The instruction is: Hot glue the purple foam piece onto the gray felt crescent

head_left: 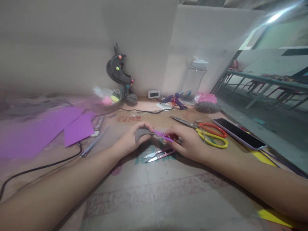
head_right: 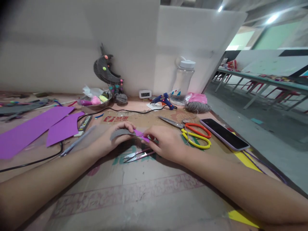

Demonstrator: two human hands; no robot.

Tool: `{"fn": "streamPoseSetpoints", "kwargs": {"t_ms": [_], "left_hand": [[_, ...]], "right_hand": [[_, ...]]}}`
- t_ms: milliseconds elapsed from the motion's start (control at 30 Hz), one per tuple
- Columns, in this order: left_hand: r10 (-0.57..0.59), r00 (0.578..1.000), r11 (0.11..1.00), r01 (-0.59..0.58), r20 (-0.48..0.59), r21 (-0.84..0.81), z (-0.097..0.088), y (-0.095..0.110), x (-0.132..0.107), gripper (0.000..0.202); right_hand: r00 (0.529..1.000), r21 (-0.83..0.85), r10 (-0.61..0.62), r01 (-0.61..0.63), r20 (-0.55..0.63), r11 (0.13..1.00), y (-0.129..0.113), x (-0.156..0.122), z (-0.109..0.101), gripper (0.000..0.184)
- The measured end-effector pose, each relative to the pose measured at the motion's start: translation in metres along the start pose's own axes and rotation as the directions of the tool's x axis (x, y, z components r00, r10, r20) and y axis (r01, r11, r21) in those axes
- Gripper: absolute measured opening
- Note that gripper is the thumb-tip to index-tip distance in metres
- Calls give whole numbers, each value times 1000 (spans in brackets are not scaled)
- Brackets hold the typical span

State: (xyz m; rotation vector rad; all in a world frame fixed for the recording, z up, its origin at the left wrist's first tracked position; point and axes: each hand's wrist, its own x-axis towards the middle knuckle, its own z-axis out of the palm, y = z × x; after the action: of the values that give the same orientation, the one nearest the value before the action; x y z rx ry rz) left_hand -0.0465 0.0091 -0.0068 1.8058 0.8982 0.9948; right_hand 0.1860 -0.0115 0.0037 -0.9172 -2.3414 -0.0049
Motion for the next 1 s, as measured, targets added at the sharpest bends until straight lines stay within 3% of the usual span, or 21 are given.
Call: {"fn": "streamPoseSetpoints", "kwargs": {"t_ms": [133,300,433,500,567,667,767,900,1000], "left_hand": [[-56,997,995,60,-52,80,2,6,0,35],[-88,996,996,88,-7,-2,7,9,1,51],[-98,987,995,101,-125,15,6,8,1,33],[-136,981,990,130,-139,-46,5,7,1,30],[-159,977,982,141,-144,-127,5,6,2,29],[-162,975,969,128,-150,-210,5,6,4,27],[-179,972,957,137,-151,-255,6,8,5,27],[-220,955,956,171,-198,-238,6,7,6,33],[-223,954,942,159,-199,-296,7,5,7,34]], "right_hand": [[991,-140,-123,129,49,982,0,-3,4,17],[963,-284,-258,270,77,920,0,-1,3,22],[920,-244,-364,391,147,888,-8,4,2,26],[920,-196,-363,388,148,901,-11,4,2,23],[947,-140,-296,312,125,940,-10,3,1,25],[993,-93,-93,99,70,991,1,5,-5,24],[988,-88,149,-151,-34,985,22,14,-14,24],[878,-11,471,-473,-86,881,58,26,-27,21],[775,51,627,-625,-82,779,86,29,-33,31]]}}
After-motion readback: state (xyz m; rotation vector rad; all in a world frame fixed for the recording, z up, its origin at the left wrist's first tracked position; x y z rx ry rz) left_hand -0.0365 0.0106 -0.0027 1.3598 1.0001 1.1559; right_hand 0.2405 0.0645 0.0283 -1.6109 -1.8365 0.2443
